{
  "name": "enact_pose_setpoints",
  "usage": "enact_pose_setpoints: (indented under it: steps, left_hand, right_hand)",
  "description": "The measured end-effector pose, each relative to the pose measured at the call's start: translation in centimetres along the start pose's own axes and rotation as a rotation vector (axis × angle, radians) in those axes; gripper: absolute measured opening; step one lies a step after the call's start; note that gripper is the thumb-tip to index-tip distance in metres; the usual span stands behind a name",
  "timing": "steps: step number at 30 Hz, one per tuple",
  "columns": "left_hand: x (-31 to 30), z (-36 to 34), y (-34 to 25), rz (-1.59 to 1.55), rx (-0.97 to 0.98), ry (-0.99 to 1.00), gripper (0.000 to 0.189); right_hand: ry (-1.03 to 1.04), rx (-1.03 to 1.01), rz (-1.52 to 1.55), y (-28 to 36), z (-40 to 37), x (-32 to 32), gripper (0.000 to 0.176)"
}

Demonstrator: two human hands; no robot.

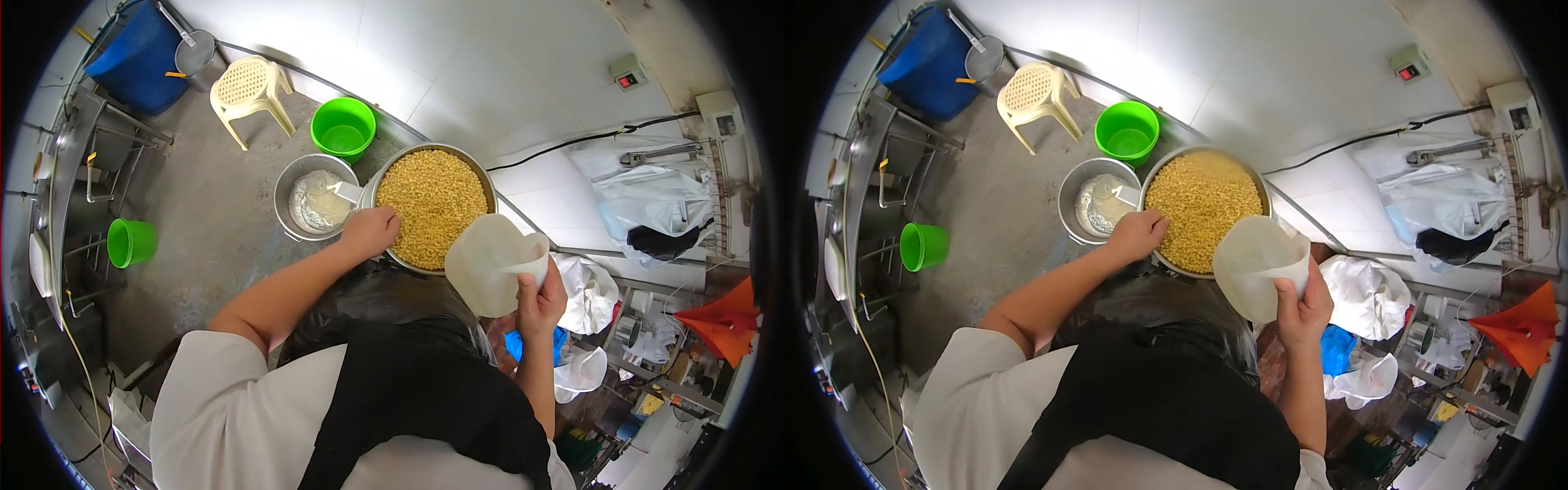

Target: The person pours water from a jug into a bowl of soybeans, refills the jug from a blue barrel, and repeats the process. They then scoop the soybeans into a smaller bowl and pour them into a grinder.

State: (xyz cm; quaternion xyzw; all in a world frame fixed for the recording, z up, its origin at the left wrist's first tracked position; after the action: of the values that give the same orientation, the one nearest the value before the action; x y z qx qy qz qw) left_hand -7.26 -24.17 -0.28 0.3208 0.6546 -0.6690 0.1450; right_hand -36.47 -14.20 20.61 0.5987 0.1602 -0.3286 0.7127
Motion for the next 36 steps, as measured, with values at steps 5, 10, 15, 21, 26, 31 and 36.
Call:
enact_pose_setpoints:
  steps: [5,10,15,21,26,31,36]
  left_hand:
    - [-0.1,0.1,-0.2,0.0,0.037,-0.018,0.033]
    - [-0.2,0.1,-0.2,-0.008,0.038,-0.017,0.034]
    - [-0.1,0.2,-0.1,-0.017,0.026,-0.005,0.035]
    - [0.2,0.3,0.0,0.01,0.04,0.011,0.035]
    - [0.0,0.3,0.0,-0.012,0.024,0.006,0.035]
    - [-0.1,0.2,-0.2,-0.02,0.027,-0.003,0.035]
    - [-0.2,0.3,-0.3,-0.015,0.021,0.003,0.035]
  right_hand:
    - [0.085,0.109,-0.001,0.5,0.5,0.1,0.059]
    - [0.091,-0.038,-0.102,3.5,1.7,0.2,0.061]
    - [0.123,-0.04,-0.098,4.3,2.5,0.1,0.062]
    - [0.16,-0.01,-0.073,4.6,2.7,0.5,0.063]
    - [0.191,0.057,-0.086,3.4,2.3,0.6,0.065]
    - [0.206,0.076,-0.086,3.0,2.0,0.5,0.067]
    - [0.207,0.061,-0.081,3.3,1.9,0.7,0.066]
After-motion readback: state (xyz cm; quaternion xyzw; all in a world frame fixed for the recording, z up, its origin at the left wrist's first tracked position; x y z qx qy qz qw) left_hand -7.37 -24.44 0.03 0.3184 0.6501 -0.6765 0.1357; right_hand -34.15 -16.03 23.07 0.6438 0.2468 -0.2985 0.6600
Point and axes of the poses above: each hand's wrist, its own z-axis towards the middle knuckle, its own x-axis out of the palm, y = z × x, the point moved 10 cm from there along z, towards the middle knuckle, and after that the axes turned 2 degrees about x, right-handed, at the moved point
